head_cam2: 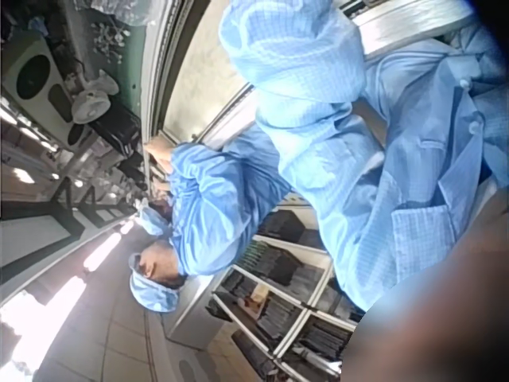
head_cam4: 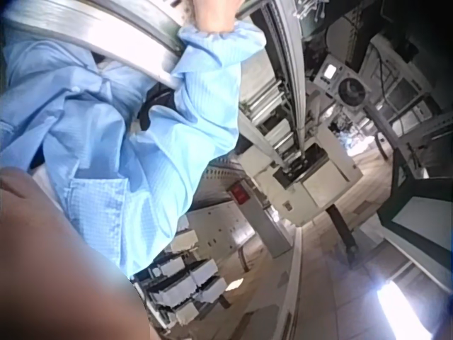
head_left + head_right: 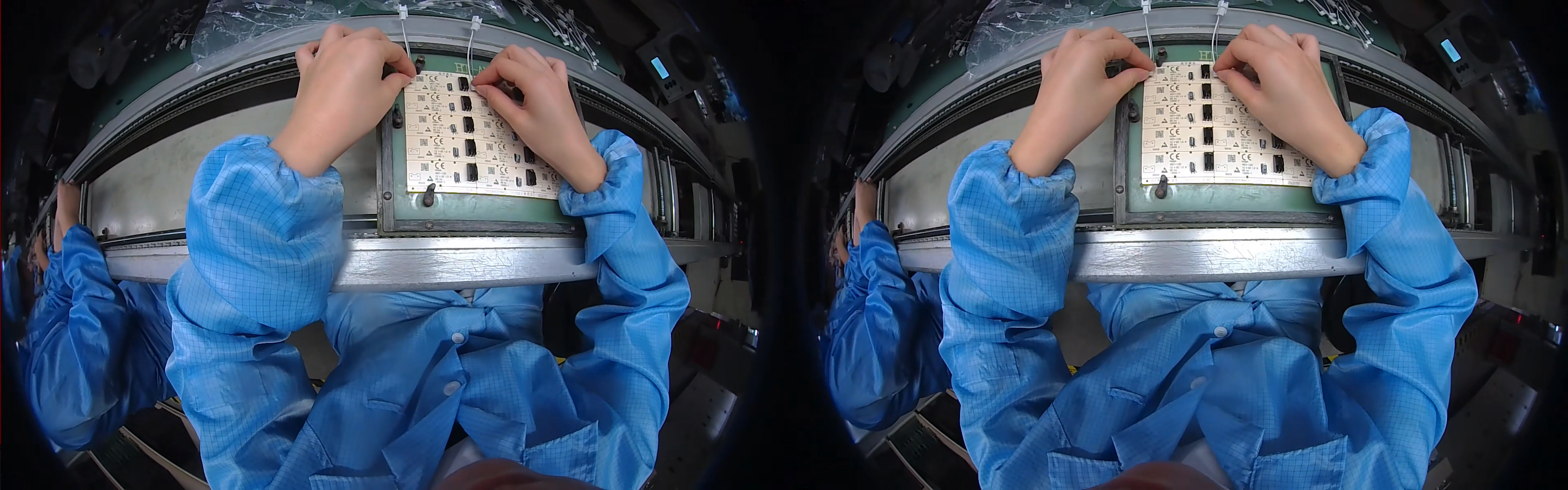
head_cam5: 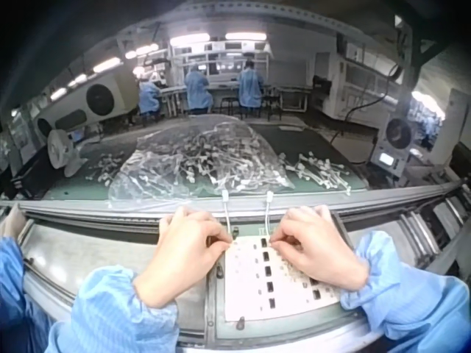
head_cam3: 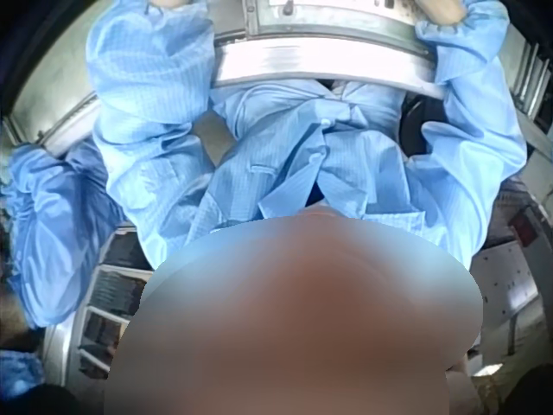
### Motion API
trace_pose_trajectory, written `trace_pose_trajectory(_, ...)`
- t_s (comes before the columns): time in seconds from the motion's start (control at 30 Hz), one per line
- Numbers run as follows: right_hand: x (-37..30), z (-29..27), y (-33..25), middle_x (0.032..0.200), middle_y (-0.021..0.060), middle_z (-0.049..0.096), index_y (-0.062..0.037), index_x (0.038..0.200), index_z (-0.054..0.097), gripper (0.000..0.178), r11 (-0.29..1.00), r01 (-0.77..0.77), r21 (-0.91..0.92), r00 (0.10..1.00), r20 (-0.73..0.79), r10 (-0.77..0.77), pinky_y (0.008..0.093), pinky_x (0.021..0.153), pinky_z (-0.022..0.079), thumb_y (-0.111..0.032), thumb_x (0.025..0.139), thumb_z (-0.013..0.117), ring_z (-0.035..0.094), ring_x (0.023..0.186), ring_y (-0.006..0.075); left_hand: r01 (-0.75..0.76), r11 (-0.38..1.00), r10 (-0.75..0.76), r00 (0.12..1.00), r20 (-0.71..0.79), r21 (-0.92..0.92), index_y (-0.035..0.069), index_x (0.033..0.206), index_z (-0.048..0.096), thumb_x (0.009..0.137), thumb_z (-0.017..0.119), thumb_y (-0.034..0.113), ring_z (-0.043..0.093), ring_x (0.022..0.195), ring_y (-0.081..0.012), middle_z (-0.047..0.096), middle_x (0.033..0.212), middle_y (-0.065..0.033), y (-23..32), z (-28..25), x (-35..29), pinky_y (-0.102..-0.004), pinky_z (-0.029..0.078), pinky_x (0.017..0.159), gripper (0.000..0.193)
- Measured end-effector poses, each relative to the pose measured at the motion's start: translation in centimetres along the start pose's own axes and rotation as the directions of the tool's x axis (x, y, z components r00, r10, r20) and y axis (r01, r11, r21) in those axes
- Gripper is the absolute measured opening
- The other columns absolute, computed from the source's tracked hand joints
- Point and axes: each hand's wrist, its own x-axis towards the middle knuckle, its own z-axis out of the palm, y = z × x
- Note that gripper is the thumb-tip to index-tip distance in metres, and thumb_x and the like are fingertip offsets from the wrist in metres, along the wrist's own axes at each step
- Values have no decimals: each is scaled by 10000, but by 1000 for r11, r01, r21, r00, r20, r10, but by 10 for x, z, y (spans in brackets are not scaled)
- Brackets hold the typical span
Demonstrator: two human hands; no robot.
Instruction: Assembling electronic components onto circuit boards on a production line.
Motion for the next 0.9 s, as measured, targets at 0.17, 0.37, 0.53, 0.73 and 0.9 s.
trace_pose_trajectory(0.17,-1,2,0,928,14,596,-69,960,697,77,1000,24,-13,999,-29,-24,354,898,335,-125,907,701,575,920,199,26,999,-26,1000,-3,-26,166,892,808,837,729,189,556,1133,-277,719,1032,15,-2,2,1,-485,352,996,99)
trace_pose_trajectory(0.37,0,-1,1,937,16,598,-67,982,681,78,994,108,-19,994,-34,-108,348,909,345,-107,915,684,583,946,206,67,993,-64,997,31,-101,170,888,807,828,749,208,536,1159,-282,709,1050,25,-3,-2,2,-477,354,993,92)
trace_pose_trajectory(0.53,-2,-15,-5,972,51,608,-53,1052,692,141,986,159,-59,987,42,-156,374,931,371,-65,918,649,584,976,238,27,995,-27,1000,6,-99,174,894,808,825,748,211,535,1149,-287,703,1037,20,-5,-2,2,-486,356,984,98)
trace_pose_trajectory(0.73,-1,-26,-23,1031,128,585,-17,1229,676,377,983,150,-101,974,183,-130,426,1001,394,1,861,597,561,1029,313,29,998,-29,1000,-4,-47,158,889,795,822,715,248,540,1154,-324,706,1048,-47,-1,-3,-2,-540,365,947,138)
trace_pose_trajectory(0.9,-16,-24,-16,1388,209,520,-53,1375,613,532,984,154,-95,969,209,-132,449,1139,346,70,867,518,485,1304,380,-49,982,70,991,-112,180,111,858,776,804,687,167,529,1125,-355,686,1007,-84,0,8,-14,-584,359,966,118)
